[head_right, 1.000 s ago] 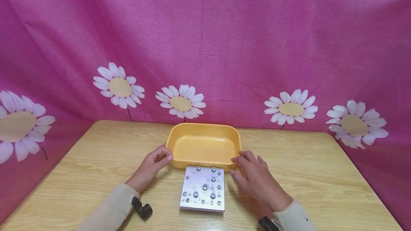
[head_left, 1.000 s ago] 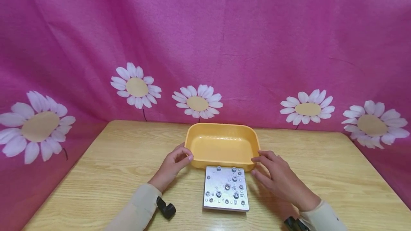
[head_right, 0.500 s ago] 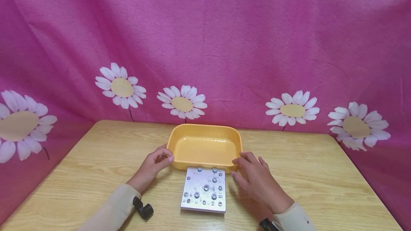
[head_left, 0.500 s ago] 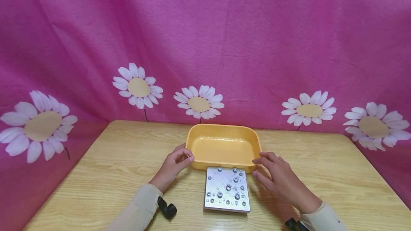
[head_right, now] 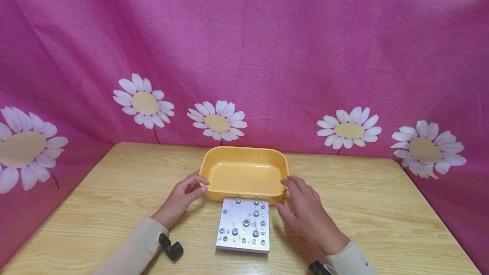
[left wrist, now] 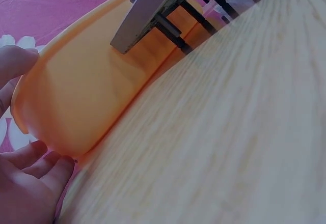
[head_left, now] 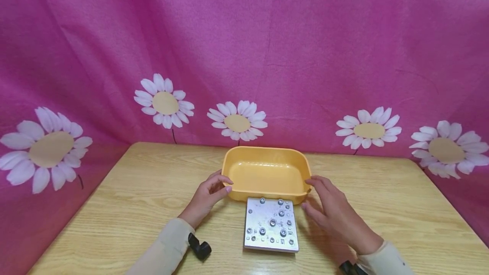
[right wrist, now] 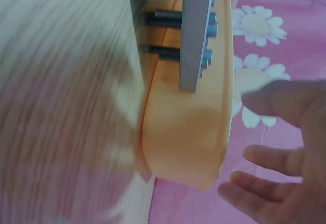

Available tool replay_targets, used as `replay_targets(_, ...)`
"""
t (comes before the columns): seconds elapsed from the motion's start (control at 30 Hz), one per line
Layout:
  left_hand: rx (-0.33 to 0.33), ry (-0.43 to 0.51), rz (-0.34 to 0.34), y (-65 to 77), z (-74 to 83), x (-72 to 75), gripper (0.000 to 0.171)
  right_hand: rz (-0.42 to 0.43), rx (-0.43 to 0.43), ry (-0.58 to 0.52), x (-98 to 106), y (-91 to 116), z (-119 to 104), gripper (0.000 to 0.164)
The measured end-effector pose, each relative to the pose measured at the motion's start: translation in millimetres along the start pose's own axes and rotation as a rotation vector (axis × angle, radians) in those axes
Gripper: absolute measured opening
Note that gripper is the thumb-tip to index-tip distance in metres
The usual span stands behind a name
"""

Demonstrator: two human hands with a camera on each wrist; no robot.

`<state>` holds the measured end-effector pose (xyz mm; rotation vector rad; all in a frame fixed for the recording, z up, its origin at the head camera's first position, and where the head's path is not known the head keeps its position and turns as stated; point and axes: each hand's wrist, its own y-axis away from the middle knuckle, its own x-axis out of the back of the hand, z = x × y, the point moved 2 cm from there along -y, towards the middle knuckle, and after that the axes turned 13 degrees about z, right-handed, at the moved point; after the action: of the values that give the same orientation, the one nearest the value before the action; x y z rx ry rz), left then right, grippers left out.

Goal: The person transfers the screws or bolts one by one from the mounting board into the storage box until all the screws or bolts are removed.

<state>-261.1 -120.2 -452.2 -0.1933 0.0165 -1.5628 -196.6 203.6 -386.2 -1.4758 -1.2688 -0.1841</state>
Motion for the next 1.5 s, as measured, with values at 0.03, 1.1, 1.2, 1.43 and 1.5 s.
replay_targets(0.03, 0.001, 0.002, 0.0, -0.1, -0.3, -0.1, 0.025, 0.03, 0.009, -0.001, 0.3, -0.6, -1.3, 0.044)
replay_targets(1.1, 0.011, 0.005, 0.001, -1.9, -2.2, 0.9, 0.025, -0.273, -0.263, 0.198, -32.1, -19.6, -42.8, 0.013)
replay_targets(1.2, 0.009, 0.004, -0.001, -2.4, -2.6, 0.6, 0.025, -0.252, -0.231, 0.228, -31.9, -20.0, -43.4, 0.014)
replay_targets(1.43, 0.002, 0.0, 0.0, -1.3, -1.0, 0.8, 0.025, -0.227, -0.188, 0.258, -31.6, -21.3, -44.3, 0.012)
replay_targets(1.5, -0.005, -0.001, -0.001, -1.0, -0.8, 0.8, 0.024, -0.219, -0.177, 0.257, -31.9, -21.3, -44.2, 0.011)
